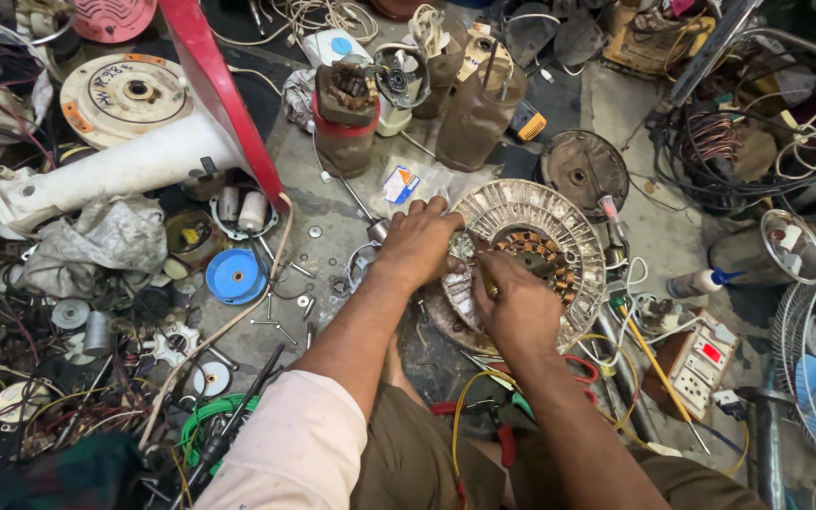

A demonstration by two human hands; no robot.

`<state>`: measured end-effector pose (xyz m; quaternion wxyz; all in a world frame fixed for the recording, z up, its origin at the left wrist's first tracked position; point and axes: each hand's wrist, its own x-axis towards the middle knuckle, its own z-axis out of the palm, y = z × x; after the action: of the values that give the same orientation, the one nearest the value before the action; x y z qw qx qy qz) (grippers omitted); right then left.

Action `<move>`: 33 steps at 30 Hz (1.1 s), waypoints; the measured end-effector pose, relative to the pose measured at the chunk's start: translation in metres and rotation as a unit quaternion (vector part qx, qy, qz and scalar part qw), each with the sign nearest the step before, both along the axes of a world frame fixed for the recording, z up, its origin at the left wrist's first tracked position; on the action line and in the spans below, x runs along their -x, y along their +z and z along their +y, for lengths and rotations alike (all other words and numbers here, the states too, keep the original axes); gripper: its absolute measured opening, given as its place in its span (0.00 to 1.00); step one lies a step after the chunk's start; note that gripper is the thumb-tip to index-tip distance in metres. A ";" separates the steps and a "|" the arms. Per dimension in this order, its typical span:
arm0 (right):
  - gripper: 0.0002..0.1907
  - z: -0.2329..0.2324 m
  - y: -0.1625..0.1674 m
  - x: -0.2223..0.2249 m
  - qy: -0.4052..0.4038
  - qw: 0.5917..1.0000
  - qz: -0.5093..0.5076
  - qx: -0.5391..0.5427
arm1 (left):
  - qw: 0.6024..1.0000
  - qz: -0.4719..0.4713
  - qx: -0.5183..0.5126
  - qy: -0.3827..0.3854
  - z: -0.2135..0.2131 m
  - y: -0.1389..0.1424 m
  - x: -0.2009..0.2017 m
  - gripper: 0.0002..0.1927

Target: The person sits on the floor of a cluttered repair workshop and works on a disassembled pedestal fan motor, manipulating the copper winding stator and its housing. They use a screwdriver on the motor parts, probe components with multimeter test leads, and handle pliers and small hardware while checking the assembly.

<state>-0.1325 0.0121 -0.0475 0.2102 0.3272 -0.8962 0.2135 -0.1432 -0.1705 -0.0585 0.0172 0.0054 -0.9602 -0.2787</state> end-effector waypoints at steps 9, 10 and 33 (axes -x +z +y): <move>0.13 0.008 -0.002 -0.006 -0.004 0.992 -0.047 -0.116 | 1.000 -0.016 -0.001 0.005 0.000 0.003 0.000 0.34; 0.13 0.009 -0.003 -0.006 0.006 0.994 -0.032 -0.105 | 1.000 -0.013 -0.001 0.005 0.001 0.004 0.000 0.33; 0.20 0.162 -0.008 -0.056 0.003 0.568 -0.487 0.663 | 1.000 0.022 0.002 -0.009 0.002 -0.005 0.000 0.39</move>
<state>-0.0763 0.1744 -0.0556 -0.1005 -0.0548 -0.4691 0.8757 -0.1430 -0.1684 -0.0633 0.0355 -0.0091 -0.9601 -0.2772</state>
